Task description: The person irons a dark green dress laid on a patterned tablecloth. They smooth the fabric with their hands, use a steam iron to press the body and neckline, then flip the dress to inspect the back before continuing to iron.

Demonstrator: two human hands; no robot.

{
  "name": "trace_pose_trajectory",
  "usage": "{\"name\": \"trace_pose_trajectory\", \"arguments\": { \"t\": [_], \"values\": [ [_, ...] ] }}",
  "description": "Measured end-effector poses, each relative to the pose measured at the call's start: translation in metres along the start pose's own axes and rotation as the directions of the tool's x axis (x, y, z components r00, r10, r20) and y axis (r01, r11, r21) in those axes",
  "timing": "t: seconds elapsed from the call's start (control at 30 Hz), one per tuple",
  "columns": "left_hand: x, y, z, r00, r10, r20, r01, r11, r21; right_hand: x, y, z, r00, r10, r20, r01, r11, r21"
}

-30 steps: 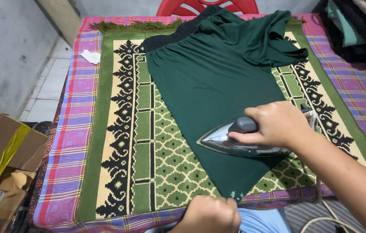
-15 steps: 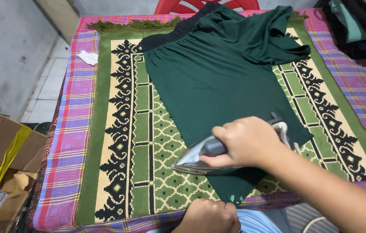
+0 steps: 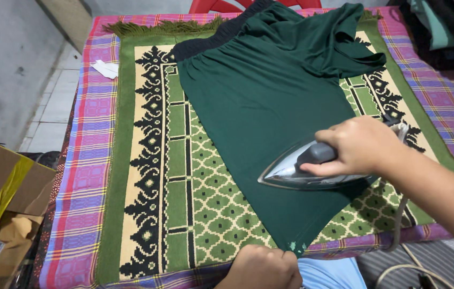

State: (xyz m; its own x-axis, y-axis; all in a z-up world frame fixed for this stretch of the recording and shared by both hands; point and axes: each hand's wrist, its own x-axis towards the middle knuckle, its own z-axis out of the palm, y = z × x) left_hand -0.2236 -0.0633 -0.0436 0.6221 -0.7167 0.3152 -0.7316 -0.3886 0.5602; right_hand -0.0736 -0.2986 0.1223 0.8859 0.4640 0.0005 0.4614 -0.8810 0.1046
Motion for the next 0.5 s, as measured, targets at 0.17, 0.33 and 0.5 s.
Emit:
{"name": "trace_pose_trajectory", "arguments": {
  "t": [0.17,0.33,0.5],
  "values": [
    [0.003,0.000,0.000,0.995,-0.022,0.097,0.022,1.000,0.004,-0.001,-0.023,0.002,0.982,-0.132,-0.138,0.143,0.987,0.075],
    [0.005,0.000,-0.003,0.979,-0.041,0.199,0.037,0.999,0.024,0.007,-0.071,0.005,0.958,-0.203,-0.200,0.237,0.958,0.161],
    [0.003,0.000,-0.004,0.989,-0.035,0.141,0.034,0.999,0.016,0.009,-0.075,0.004,0.964,-0.212,-0.163,0.241,0.953,0.186]
  ]
}}
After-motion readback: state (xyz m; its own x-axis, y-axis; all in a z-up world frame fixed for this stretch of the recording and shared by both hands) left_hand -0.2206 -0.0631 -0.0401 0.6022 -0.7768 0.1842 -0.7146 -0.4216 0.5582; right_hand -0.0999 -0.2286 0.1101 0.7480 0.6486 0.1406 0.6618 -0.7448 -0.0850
